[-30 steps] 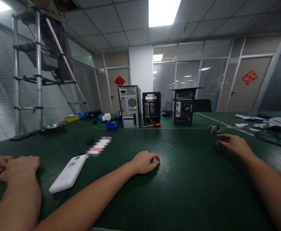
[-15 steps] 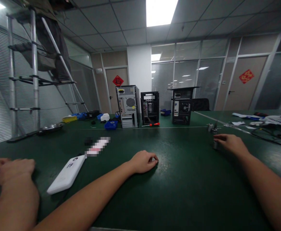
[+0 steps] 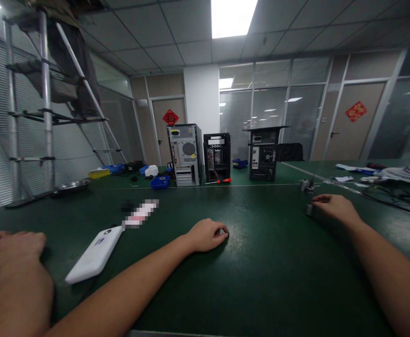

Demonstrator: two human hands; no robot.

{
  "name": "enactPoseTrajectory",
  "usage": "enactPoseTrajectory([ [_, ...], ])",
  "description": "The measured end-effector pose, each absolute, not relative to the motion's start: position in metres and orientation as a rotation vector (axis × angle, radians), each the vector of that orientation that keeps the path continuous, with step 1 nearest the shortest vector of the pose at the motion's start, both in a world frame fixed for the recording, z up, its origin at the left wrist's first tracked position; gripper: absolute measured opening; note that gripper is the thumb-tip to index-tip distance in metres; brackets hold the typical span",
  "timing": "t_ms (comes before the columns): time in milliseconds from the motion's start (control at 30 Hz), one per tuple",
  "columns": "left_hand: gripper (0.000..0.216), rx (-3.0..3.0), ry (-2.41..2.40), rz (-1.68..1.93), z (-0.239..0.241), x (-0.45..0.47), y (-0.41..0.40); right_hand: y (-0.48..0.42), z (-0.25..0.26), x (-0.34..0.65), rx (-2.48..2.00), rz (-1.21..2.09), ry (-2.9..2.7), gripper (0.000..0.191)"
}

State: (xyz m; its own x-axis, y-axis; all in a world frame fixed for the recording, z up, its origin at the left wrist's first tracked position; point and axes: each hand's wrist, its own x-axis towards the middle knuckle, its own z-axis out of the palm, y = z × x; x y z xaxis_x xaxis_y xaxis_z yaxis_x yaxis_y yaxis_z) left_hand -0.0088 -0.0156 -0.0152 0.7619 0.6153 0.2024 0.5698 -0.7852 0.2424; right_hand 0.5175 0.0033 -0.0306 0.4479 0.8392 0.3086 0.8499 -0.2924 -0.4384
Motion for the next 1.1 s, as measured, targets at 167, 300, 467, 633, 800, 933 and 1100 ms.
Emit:
enactPoseTrajectory([
  [167,0.025,2.783,0.948,0.412,-0.016,-0.009,-0.015,0.001,-0.024,0.51,-2.215,-0.038,-1.458,0.042],
  [300,0.026,2.785,0.949,0.408,-0.015,-0.009,-0.015,0.001,-0.023,0.507,-2.207,-0.026,-1.46,0.047],
  [467,0.026,2.787,0.928,0.41,-0.013,-0.012,-0.016,0.005,-0.028,0.508,-2.141,0.015,-1.525,0.047],
  [633,0.026,2.781,0.942,0.397,-0.01,-0.013,-0.018,0.006,-0.028,0.506,-2.109,-0.027,-1.524,0.052],
  [800,0.029,2.788,0.952,0.356,-0.006,-0.017,-0.02,0.008,-0.031,0.501,-2.014,-0.048,-1.626,0.043],
  [933,0.04,2.719,1.117,0.396,-0.006,-0.022,-0.011,0.008,-0.032,0.497,-1.993,-0.076,-1.645,0.039],
  [1100,0.092,2.108,1.627,0.838,-0.006,-0.032,0.015,0.007,-0.027,0.495,-1.986,0.025,-1.673,0.044],
])
